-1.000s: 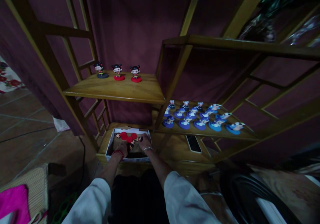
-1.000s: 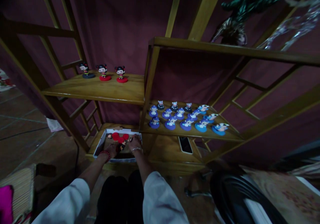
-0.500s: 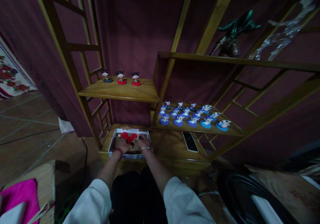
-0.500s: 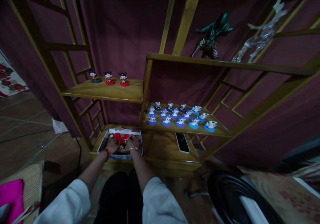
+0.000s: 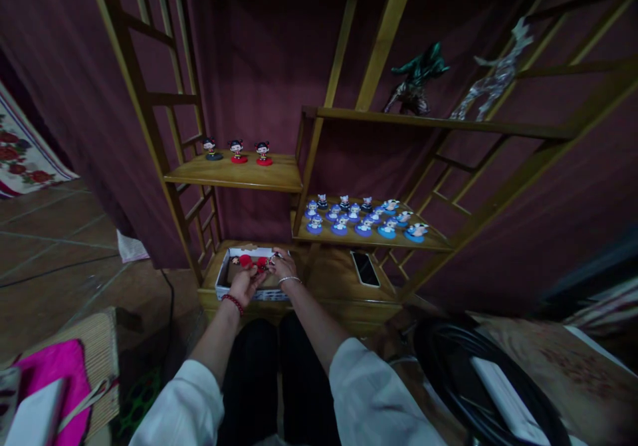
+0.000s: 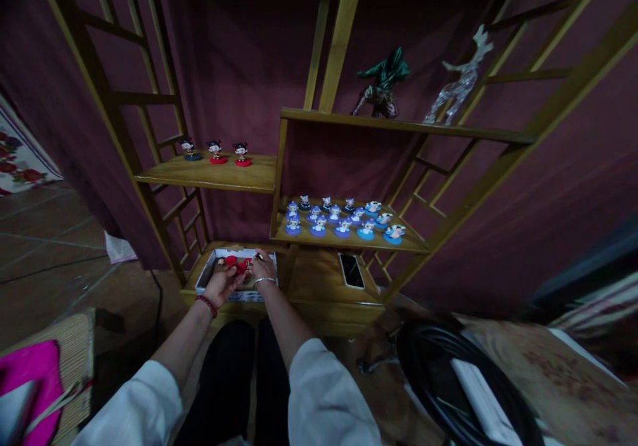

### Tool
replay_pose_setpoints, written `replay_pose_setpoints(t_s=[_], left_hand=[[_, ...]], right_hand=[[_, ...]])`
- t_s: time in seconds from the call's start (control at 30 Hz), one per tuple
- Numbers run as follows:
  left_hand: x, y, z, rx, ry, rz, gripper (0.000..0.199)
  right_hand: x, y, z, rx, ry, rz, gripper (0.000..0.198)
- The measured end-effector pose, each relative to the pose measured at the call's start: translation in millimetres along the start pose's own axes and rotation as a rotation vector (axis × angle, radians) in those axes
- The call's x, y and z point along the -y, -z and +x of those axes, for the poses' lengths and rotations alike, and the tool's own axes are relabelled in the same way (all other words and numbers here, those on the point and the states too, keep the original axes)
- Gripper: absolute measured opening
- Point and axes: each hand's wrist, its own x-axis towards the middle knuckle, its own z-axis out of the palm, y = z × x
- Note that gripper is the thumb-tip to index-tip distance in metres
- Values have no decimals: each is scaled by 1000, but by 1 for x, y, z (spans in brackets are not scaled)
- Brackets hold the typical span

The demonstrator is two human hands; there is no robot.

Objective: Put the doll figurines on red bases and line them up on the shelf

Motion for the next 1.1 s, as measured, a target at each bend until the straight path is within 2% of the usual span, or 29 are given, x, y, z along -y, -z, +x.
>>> replay_pose_setpoints(t_s=[0.1, 0.33, 0.83, 1.1], left_hand=[[-3, -1, -8, 45, 35, -100, 14], [-5, -1, -27, 111, 49, -228, 11], [-14, -16, -62, 234, -10, -488, 14], [-24, -23, -76, 260, -61, -535, 16]], right_hand=[[10, 1, -7, -1, -65, 67, 36], [22, 1, -19, 55, -38, 79, 40], [53, 6, -44, 198, 133, 115, 41], [74, 8, -60, 279, 216, 111, 43]])
